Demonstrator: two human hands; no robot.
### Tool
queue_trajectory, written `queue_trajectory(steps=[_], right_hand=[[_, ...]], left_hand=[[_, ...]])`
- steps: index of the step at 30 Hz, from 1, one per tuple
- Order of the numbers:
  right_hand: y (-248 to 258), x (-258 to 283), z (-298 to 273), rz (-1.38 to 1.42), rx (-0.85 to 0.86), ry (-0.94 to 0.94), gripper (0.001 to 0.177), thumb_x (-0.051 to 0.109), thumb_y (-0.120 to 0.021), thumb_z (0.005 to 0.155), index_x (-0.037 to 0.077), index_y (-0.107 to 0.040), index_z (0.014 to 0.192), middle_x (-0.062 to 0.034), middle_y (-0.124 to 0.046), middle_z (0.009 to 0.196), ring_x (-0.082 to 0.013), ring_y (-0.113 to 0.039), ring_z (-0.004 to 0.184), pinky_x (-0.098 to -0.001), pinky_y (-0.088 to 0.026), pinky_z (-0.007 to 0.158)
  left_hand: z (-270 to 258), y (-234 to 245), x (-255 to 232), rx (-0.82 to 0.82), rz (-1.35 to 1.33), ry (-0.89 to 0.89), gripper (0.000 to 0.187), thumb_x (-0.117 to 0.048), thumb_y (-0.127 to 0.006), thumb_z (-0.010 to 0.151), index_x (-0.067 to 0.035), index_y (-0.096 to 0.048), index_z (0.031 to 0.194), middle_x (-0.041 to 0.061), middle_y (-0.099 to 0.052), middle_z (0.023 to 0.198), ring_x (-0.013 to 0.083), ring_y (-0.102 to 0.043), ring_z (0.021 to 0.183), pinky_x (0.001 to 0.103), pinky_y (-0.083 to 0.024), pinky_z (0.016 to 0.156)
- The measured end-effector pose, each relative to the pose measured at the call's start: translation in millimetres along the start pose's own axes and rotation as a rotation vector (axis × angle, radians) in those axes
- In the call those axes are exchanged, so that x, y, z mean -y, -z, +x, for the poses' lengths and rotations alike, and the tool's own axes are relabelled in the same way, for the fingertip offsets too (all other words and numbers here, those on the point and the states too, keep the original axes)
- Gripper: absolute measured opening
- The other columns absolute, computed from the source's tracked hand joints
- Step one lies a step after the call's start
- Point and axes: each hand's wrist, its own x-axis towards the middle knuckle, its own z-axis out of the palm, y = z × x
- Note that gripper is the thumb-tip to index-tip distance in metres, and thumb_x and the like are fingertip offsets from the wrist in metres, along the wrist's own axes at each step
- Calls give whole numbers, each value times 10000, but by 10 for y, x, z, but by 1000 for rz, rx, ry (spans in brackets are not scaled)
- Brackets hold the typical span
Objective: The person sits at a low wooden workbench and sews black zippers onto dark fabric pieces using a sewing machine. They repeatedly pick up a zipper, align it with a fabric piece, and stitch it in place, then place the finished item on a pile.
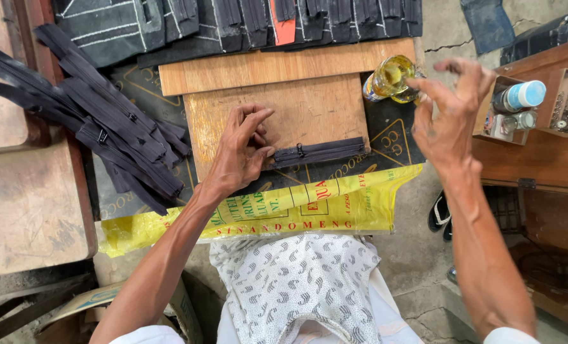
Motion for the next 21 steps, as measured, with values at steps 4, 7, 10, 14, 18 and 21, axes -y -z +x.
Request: queue_trajectory(steps=[4,7,10,14,18,21], right_hand=[[-43,-181,194,-36,114,113,338,-85,-613,942,201,-791,914,-99,-569,1353,-304,-394,1334,-502,-307,1173],[-42,-201,273,-9,170,118,356,-106,-601,961,195,-790,931,-88,-574,1361,-291,-386,1337,-468,-315,1086],[11,-180,283,82,143,85,288,-94,-618,910,149,-767,870,-91,-615,1306,-285,-432,1308,-477,-336,1105],[-17,133,-77,717,-93,-124,121,7,-631,957,98,-706,931,-78,-673,1178,-214,-572,1219,-389,-472,1045],[-127,895,-989,1442,69,-769,348,26,-616,1012,-29,-557,1350,-136,-700,1085,-180,-651,968,-335,-543,896],[-224,1260,-1296,1594,284,-789,829,-13,-568,905,119,-192,1632,-137,-679,1009,-180,-655,913,-346,-569,830]], left_hand=[[-10,2,10,2,-5,8,700,150,-739,785,-94,-544,1412,131,-463,1350,179,-626,957,283,-623,825],[-17,6,22,0,-14,5,705,156,-736,778,-93,-546,1410,134,-461,1351,185,-622,961,285,-622,824],[10,-14,23,-2,3,-12,695,152,-740,783,-94,-550,1405,135,-459,1358,185,-626,965,286,-617,821],[-20,3,14,-13,-9,-19,702,152,-745,779,-85,-546,1409,134,-464,1360,194,-621,986,293,-616,832],[-9,-1,14,-12,-24,-14,694,145,-747,783,-86,-548,1406,135,-460,1354,192,-621,980,290,-624,831],[-17,-12,49,-12,-18,-19,670,169,-718,795,-82,-557,1394,133,-461,1354,187,-620,974,300,-600,810]])
